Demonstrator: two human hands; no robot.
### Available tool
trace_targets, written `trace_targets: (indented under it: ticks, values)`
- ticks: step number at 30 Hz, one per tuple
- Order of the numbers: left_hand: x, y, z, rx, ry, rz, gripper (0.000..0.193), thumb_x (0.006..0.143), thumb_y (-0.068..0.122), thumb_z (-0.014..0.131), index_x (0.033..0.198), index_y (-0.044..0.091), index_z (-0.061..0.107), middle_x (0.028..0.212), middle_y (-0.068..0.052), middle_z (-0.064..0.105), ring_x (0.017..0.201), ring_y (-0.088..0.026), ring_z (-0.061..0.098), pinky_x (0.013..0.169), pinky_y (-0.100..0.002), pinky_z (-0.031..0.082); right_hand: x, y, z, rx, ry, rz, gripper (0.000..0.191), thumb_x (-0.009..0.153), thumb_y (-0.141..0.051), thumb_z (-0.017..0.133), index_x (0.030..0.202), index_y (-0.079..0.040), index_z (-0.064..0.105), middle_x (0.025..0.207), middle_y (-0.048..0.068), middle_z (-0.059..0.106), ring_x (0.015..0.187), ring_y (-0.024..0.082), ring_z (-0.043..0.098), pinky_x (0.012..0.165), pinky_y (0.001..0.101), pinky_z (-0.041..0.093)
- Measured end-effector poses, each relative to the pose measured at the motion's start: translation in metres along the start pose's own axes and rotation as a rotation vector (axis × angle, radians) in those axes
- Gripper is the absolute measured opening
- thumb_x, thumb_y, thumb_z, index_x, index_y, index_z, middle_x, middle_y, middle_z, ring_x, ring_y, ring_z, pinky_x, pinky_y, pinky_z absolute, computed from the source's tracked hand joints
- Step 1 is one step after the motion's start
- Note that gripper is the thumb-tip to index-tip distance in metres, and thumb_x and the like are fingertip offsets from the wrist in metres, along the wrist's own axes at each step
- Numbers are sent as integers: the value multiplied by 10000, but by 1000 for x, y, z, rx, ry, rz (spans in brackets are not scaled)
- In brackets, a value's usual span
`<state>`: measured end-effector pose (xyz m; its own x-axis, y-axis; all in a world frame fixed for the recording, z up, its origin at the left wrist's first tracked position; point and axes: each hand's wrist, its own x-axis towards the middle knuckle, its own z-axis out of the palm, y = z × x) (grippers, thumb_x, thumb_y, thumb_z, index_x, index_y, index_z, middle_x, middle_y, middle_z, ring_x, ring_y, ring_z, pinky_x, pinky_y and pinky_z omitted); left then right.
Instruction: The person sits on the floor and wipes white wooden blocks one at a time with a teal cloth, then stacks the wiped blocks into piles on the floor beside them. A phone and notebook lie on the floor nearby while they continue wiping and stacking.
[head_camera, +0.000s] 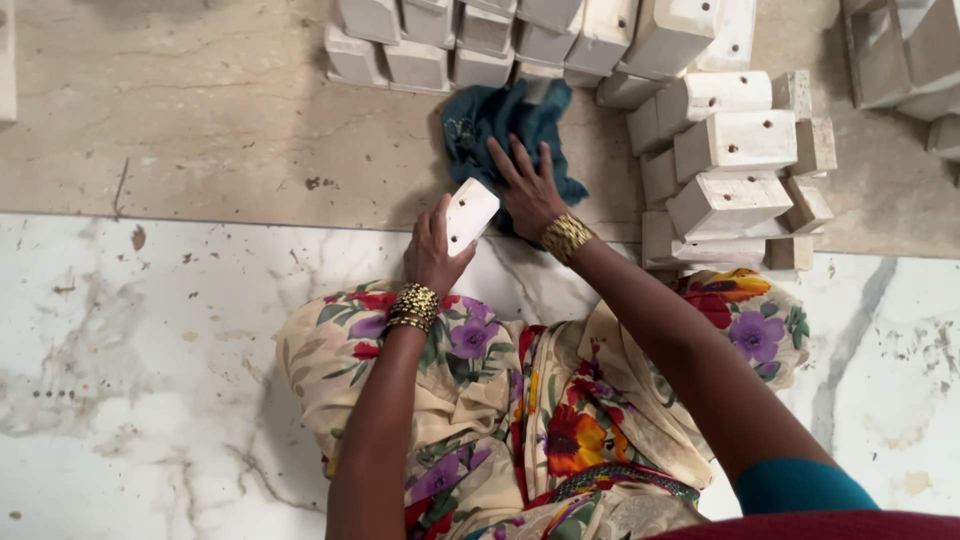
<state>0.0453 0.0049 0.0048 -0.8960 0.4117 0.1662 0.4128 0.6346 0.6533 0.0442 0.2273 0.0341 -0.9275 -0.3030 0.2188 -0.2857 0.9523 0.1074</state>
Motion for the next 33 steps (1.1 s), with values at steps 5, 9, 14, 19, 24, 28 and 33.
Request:
trace_targets:
  ticks: [5, 9, 14, 19, 24, 28, 33]
  values:
    - [-3, 0, 3, -14, 10, -26, 937, 772, 301, 855, 1546, 145, 350, 1345, -192, 556, 1196, -382, 598, 902, -469, 559, -80, -16, -21, -14, -407, -10, 243, 998, -294, 626, 1224, -235, 690, 1729, 118, 176, 1565, 384, 212, 1199, 685, 222]
    - [-3, -11, 4, -26, 187, -38, 943, 760, 314, 853, 1541, 138, 356, 1365, -203, 561, 1206, -393, 601, 908, -471, 562, -136, -23, -36, 232, -591, 44, 799, 757, -146, 704, 1504, -338, 498, 1645, 171, 258, 1444, 362, 359, 1098, 525, 405]
    - [-1, -35, -15, -96, 541, -436, 863, 765, 379, 866, 1482, 203, 419, 1377, -173, 605, 1151, -368, 657, 899, -495, 559, -144, -18, -25, 319, -564, 148, 920, 691, -113, 755, 1501, -427, 455, 1618, 161, 286, 1403, 384, 395, 1061, 537, 450]
    - [12, -46, -33, -103, 693, -643, 932, 792, 378, 864, 1539, 166, 348, 1453, -196, 532, 1289, -391, 571, 1037, -513, 501, -132, -17, -13, 330, -499, 155, 929, 676, -124, 772, 1498, -412, 448, 1587, 187, 307, 1398, 400, 393, 1068, 538, 447]
    - [35, -38, -17, 35, 704, -354, 1237, 696, 296, 937, 1551, 4, 93, 1545, -342, 265, 1420, -511, 278, 1179, -608, 202, -121, -20, -13, 328, -470, 120, 967, 651, -115, 775, 1514, -388, 436, 1587, 207, 305, 1384, 396, 392, 1014, 530, 462]
    - [52, -40, -2, -115, 601, -424, 1162, 787, 160, 879, 1628, 61, 83, 1614, -318, 240, 1490, -513, 256, 1242, -562, 219, -110, -19, -15, 377, -454, 101, 967, 638, -99, 767, 1511, -361, 446, 1577, 220, 307, 1376, 403, 388, 1005, 522, 451]
    - [97, -57, 3, 6, 681, -370, 1147, 834, 208, 895, 1631, 60, 82, 1631, -272, 273, 1492, -483, 302, 1247, -550, 252, -101, -19, -14, 387, -431, 76, 955, 639, -49, 732, 1508, -346, 470, 1592, 229, 297, 1380, 409, 383, 1020, 521, 441]
